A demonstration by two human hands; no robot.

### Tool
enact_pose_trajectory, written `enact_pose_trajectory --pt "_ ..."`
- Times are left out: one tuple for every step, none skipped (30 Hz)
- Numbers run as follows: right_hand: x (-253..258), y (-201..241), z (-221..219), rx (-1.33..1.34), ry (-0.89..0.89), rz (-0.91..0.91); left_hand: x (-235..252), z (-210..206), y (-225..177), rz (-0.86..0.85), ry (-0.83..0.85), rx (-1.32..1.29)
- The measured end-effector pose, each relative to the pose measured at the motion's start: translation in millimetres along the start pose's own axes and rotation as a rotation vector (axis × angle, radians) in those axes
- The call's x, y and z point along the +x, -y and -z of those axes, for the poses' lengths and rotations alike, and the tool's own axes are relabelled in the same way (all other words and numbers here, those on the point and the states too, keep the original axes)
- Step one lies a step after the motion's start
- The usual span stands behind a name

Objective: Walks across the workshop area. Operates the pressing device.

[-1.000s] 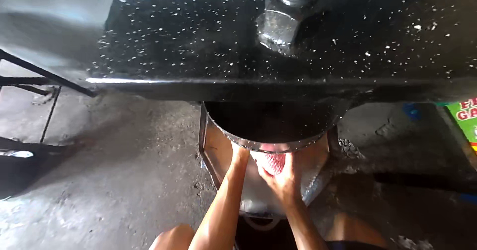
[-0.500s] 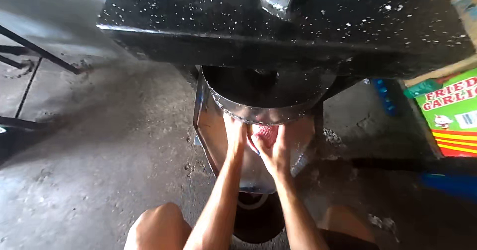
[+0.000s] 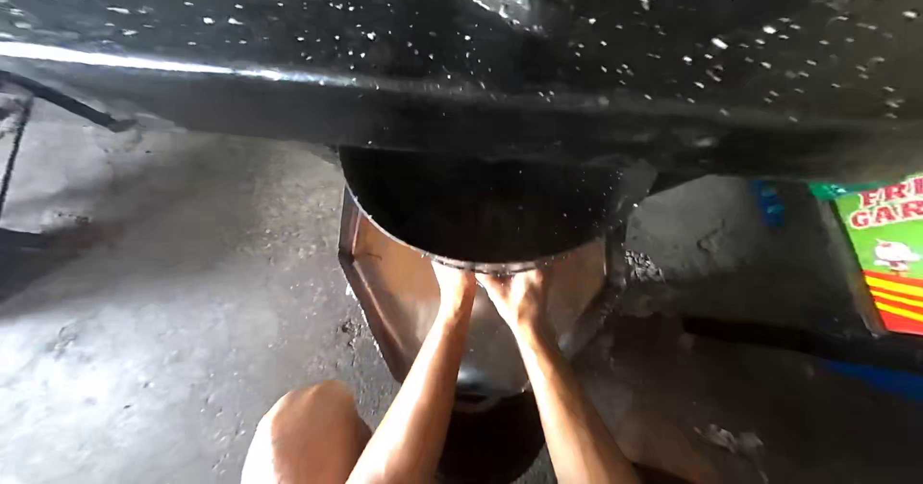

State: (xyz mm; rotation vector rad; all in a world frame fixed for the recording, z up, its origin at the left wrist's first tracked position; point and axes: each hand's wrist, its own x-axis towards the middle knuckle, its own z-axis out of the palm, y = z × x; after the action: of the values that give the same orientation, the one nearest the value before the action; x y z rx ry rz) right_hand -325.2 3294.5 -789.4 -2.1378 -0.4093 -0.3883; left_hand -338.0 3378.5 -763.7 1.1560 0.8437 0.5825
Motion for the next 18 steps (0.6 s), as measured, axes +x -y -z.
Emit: enact_pose_trajectory --pt "2 3 3 0.039 0.036 -0.014 4 1 -2 -0.025 0.004 0.011" --pt "5 4 6 0.076 0.065 -0.019 7 3 -5 -0.039 0.030 0.034" --pt "6 6 8 0.091 0.082 -0.025 9 6 -8 -0.040 0.058 0.064" --pt "6 8 9 0.082 0.078 -0.034 9 7 -11 -0.030 0.076 0.084" --pt "5 10 8 0.058 0.057 -0.049 9 8 -12 -0.019 0.093 0.104" --pt "4 12 5 0.023 0.024 -0.059 9 9 -12 -0.005 0.104 0.127" --pt "2 15 1 -0.020 -0.008 -0.066 10 10 -13 0.010 0.105 0.161" --pt "0 19 -6 -0.066 -0.046 -0.064 13 12 -15 0.034 0.097 0.200" --pt "-1 22 -15 -0.095 -0.081 -0.054 17 14 -18 0.072 0.091 0.234" --pt "-1 27 -26 -0.103 -0.111 -0.041 23 16 -23 0.115 0.092 0.263" --pt "-1 32 -35 -0.090 -0.136 -0.036 32 20 -24 0.145 0.111 0.304" --pt "-3 34 -41 -0.063 -0.151 -0.047 40 25 -19 0.159 0.140 0.341" --pt "-5 34 -43 -0.023 -0.140 -0.057 48 29 -12 0.152 0.164 0.360" --pt "-4 32 -42 0.025 -0.107 -0.060 54 30 -8 0.129 0.178 0.357" --pt "-3 28 -37 0.092 -0.054 -0.055 58 30 -7 0.100 0.183 0.341" --pt "-4 20 -28 0.181 0.026 -0.068 56 32 -7 0.072 0.198 0.326" --pt "-3 9 -12 0.300 0.108 -0.112 53 32 -10 0.055 0.211 0.308" --pt "2 -2 7 0.419 0.161 -0.199 52 30 -16 0.054 0.224 0.297"
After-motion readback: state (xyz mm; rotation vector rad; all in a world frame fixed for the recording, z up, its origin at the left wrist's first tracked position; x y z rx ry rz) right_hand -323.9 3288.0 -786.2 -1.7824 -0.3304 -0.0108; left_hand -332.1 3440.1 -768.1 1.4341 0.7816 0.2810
